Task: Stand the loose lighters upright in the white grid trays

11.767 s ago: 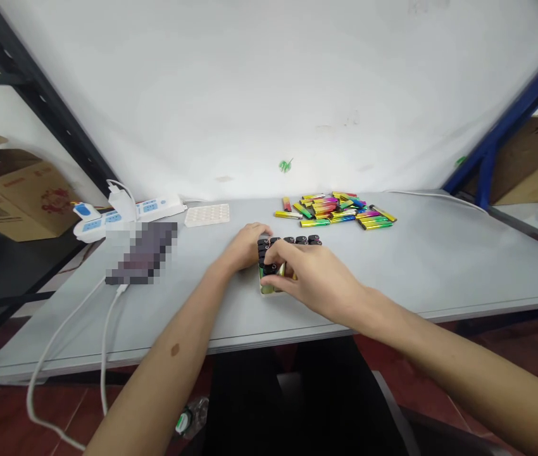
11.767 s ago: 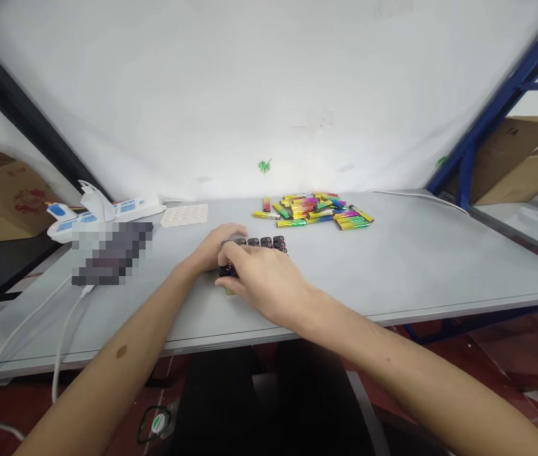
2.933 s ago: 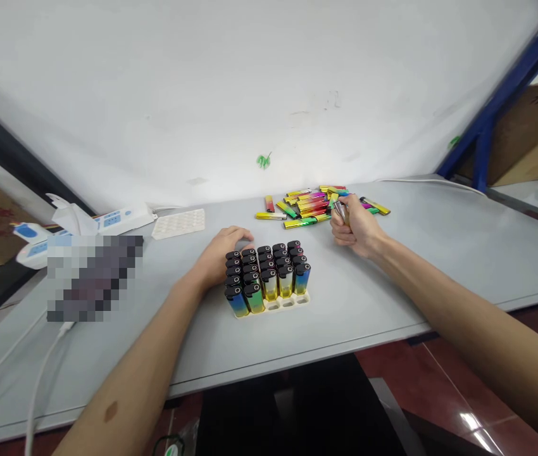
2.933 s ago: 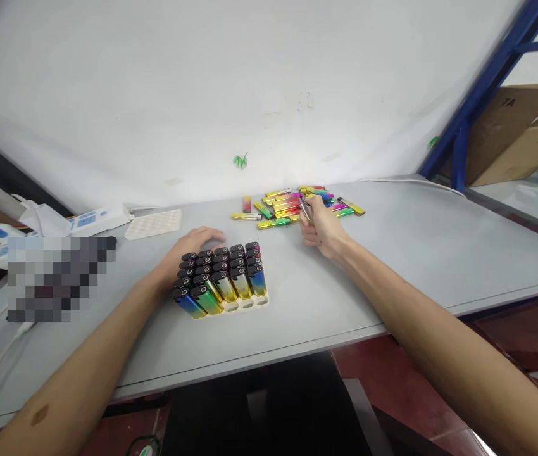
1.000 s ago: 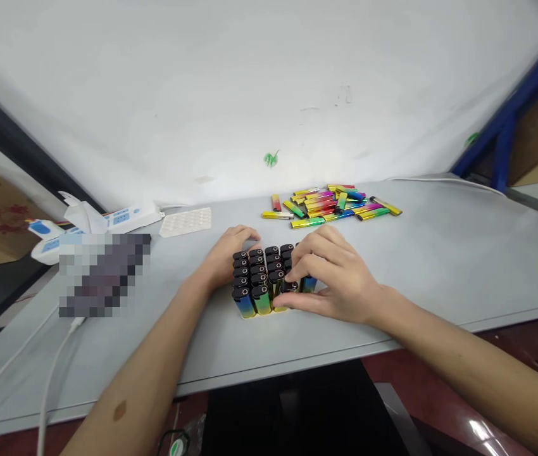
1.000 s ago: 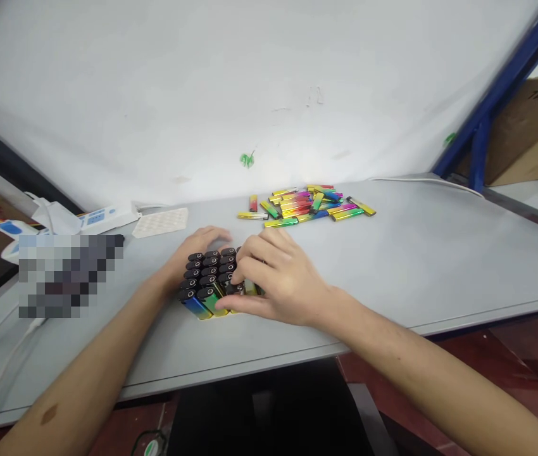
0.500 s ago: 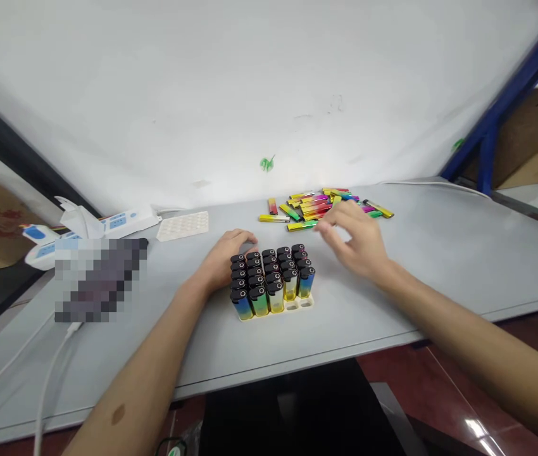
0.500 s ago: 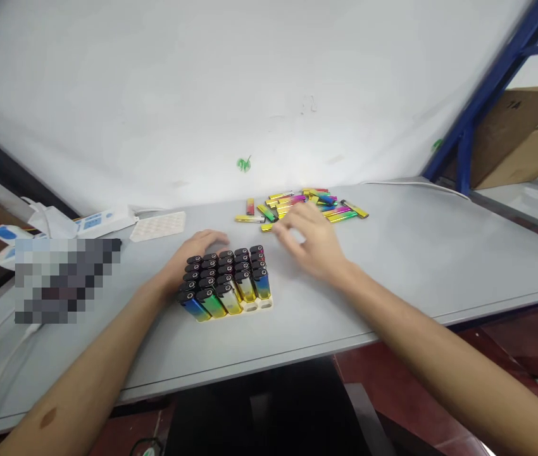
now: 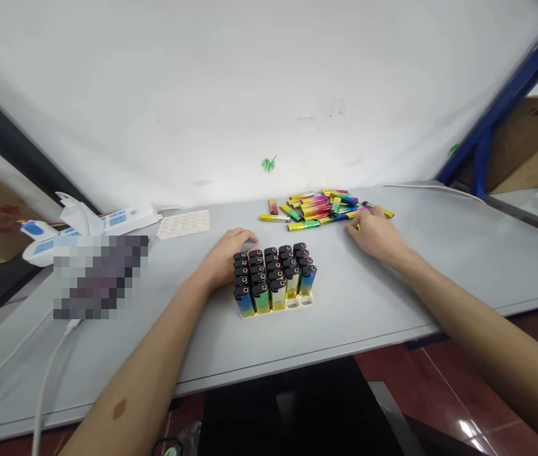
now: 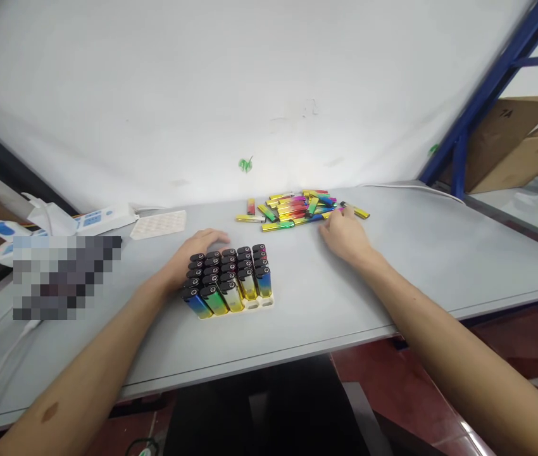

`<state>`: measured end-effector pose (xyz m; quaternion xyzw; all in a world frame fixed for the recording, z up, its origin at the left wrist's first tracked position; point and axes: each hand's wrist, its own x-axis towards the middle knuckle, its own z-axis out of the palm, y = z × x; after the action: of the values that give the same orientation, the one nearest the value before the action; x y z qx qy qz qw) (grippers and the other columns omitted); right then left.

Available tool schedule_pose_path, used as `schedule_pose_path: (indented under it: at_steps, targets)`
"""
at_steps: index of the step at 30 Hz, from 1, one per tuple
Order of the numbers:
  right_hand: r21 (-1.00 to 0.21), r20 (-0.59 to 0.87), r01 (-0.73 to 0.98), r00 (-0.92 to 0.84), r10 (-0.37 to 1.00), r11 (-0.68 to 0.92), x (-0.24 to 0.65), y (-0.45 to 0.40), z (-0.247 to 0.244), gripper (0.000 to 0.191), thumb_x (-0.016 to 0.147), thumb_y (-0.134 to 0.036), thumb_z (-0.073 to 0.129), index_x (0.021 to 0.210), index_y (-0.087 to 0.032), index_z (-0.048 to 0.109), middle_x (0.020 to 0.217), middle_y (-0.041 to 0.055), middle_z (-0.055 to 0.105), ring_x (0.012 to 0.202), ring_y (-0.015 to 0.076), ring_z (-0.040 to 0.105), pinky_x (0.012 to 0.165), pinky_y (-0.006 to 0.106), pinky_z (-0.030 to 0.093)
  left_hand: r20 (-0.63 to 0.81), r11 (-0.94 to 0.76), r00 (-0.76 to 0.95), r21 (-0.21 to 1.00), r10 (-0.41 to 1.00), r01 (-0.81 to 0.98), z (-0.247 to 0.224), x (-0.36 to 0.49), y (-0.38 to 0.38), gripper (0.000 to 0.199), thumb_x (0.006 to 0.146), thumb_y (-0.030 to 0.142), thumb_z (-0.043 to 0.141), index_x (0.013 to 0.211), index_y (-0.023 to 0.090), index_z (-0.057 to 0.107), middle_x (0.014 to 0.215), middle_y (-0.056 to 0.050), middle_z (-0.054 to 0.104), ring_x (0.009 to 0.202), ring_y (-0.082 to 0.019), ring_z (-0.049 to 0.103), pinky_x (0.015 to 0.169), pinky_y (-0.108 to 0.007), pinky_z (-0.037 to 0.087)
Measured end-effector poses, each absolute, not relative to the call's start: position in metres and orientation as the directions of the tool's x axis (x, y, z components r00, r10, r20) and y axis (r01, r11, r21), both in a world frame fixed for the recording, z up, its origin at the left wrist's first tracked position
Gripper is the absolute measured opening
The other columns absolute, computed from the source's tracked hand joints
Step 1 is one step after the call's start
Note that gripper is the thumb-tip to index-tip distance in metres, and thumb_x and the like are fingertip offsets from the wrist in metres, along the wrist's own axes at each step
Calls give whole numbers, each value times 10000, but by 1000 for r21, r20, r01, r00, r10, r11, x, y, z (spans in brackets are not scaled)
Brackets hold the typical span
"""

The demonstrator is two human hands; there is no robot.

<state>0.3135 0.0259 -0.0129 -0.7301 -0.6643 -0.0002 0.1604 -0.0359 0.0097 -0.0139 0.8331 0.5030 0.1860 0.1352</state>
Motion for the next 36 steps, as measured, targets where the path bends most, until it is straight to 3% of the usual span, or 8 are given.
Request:
schedule_pose_path:
  at_steps: [4, 8, 10, 16, 22, 28, 31, 36]
  targets:
    - [-311, 181, 947, 144, 973, -82, 326, 31, -14, 563, 831, -266, 605, 1363, -111, 505, 1195, 181, 669, 1039, 309, 651, 856, 386, 504, 179, -461, 426, 408, 887, 788, -15, -37, 10, 341, 978, 427, 439, 1141, 189, 622, 1294, -113, 629, 1241, -270, 541, 1107, -456, 430]
    - [-190, 131, 977, 117, 984, -91, 327, 30, -12, 320, 832, -314, 597, 1090, -128, 634, 1091, 184, 683, 978, 312, 643, 778, 364, 481, 174, -461, 429, 405, 886, 789, -14, -37, 11, 337, 979, 416, 438, 1142, 186, 622, 1300, -112, 624, 1246, -265, 536, 1112, -450, 423]
    - [-188, 152, 980, 89, 984, -60, 324, 27, -10, 197, 876, -313, 537, 964, -160, 625, 1027, 173, 679, 931, 297, 636, 738, 353, 460, 170, -458, 427, 409, 888, 789, -13, -37, 11, 334, 979, 416, 439, 1141, 188, 621, 1303, -110, 622, 1249, -264, 534, 1113, -449, 422]
    - [-428, 249, 903, 71, 966, 44, 312, 21, -2, 238, 965, -404, 436, 892, -222, 572, 804, 70, 648, 728, 236, 573, 653, 334, 398, 160, -444, 416, 406, 895, 799, -11, -34, 8, 330, 975, 403, 430, 1142, 192, 621, 1296, -107, 630, 1248, -265, 541, 1115, -443, 421]
    - [-648, 245, 744, -2, 969, 166, 303, 13, -1, 555, 1009, -623, 266, 808, -211, 579, 709, 39, 576, 665, 190, 545, 618, 319, 381, 155, -436, 410, 403, 899, 805, -9, -34, 7, 336, 967, 415, 439, 1147, 196, 619, 1305, -107, 629, 1254, -264, 544, 1103, -424, 435]
    - [-910, 147, 376, -98, 984, 173, 292, 5, 3, 475, 894, -707, 547, 855, -265, 375, 603, -67, 425, 456, 107, 357, 436, 255, 275, 158, -449, 422, 401, 892, 798, -11, -36, 9, 347, 974, 421, 426, 1149, 191, 619, 1301, -111, 628, 1246, -265, 544, 1107, -438, 432]
    - [-968, 97, 218, -119, 988, 121, 289, 4, 3, 493, 917, -713, 486, 763, -253, 401, 559, -80, 229, 452, 97, 181, 432, 259, 150, 162, -452, 423, 401, 891, 797, -11, -36, 9, 341, 972, 422, 429, 1145, 197, 619, 1308, -109, 625, 1245, -269, 546, 1102, -445, 437]
    - [-992, 2, 128, -25, 1000, 6, 292, 8, 4, 538, 951, -617, 406, 578, -247, 290, 515, -54, 193, 454, 99, 117, 439, 288, 97, 170, -457, 426, 402, 889, 793, -11, -36, 9, 333, 965, 421, 442, 1141, 200, 620, 1292, -110, 632, 1239, -273, 551, 1100, -452, 440]
